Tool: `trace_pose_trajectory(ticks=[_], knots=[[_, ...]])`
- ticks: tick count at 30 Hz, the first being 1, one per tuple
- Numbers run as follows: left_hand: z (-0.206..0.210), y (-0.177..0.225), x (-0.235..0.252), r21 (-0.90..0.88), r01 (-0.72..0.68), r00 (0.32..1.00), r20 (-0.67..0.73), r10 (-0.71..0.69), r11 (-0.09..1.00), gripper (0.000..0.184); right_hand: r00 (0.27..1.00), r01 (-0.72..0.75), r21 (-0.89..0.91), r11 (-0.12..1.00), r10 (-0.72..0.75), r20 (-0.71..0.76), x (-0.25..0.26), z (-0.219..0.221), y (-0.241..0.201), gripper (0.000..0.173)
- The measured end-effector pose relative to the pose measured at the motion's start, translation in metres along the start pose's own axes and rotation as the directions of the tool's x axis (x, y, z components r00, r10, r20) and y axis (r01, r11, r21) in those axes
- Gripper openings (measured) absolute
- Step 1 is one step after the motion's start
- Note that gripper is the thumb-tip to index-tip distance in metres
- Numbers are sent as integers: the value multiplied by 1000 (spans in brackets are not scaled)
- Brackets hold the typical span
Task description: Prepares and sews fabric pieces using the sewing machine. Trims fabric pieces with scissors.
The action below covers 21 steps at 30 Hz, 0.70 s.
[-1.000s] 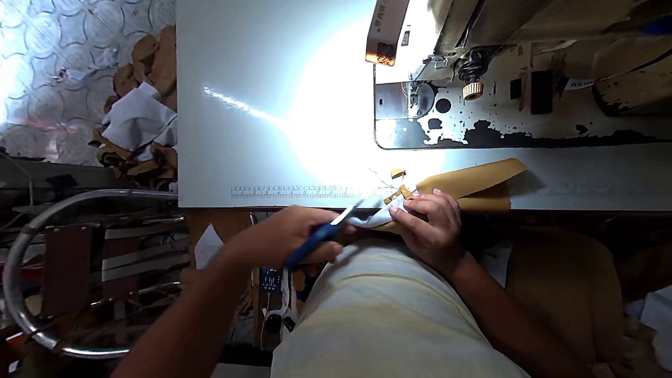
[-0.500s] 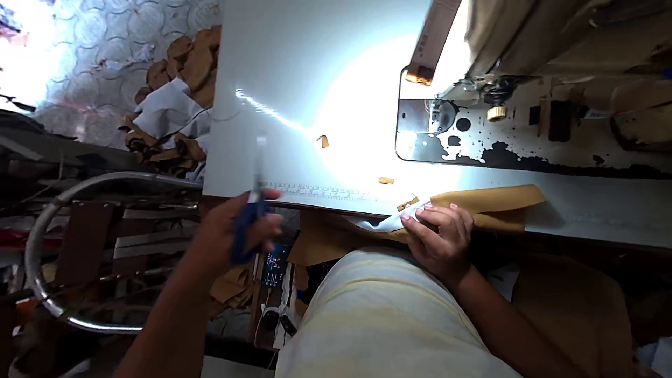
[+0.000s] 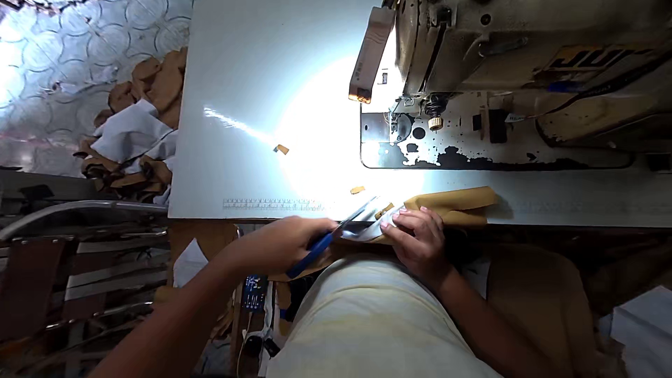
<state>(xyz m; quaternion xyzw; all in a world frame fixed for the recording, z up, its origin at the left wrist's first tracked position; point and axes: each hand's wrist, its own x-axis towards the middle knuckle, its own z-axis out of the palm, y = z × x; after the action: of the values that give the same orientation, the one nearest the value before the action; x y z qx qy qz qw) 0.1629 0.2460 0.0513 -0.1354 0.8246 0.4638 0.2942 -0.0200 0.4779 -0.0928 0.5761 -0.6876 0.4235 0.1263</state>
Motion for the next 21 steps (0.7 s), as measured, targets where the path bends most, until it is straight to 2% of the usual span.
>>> trace_pose_trajectory(ticks=[2, 6, 9, 13, 16, 18, 19, 20, 21], knots=[[10, -11, -10, -14, 95, 995, 29, -95, 995, 36, 999, 33, 3, 999, -33, 8, 2, 2, 1, 15], [15, -5, 13, -23, 32, 998, 63, -30, 999, 32, 998, 59, 9, 998, -59, 32, 6, 2, -1, 14], [11, 0, 35, -113, 27, 997, 79, -18, 993, 29, 999, 35, 5, 999, -35, 34, 6, 1, -3, 14], [13, 2, 42, -271, 39, 996, 91, -15, 962, 26, 1000, -6, 1, 1000, 6, 14, 5, 3, -5, 14], [26, -6, 39, -524, -43, 996, 46, 78, 851, 26, 1000, -8, -14, 1000, 8, 9, 6, 5, -7, 14], [23, -26, 20, -658, -85, 996, -28, 89, 748, 30, 1000, 0, -34, 999, 0, 1, 7, 7, -6, 14], [15, -42, 0, -680, -96, 993, -120, 19, 727, 31, 1000, 5, -43, 999, -5, 0, 8, 8, -6, 14], [5, -62, -25, -684, -106, 956, -268, -114, 722, 31, 1000, 7, -56, 998, -7, -1, 8, 9, -6, 15], [-5, -85, -51, -678, -128, 844, -457, -279, 724, 31, 1000, 9, -68, 998, -9, -5, 7, 10, -5, 15]])
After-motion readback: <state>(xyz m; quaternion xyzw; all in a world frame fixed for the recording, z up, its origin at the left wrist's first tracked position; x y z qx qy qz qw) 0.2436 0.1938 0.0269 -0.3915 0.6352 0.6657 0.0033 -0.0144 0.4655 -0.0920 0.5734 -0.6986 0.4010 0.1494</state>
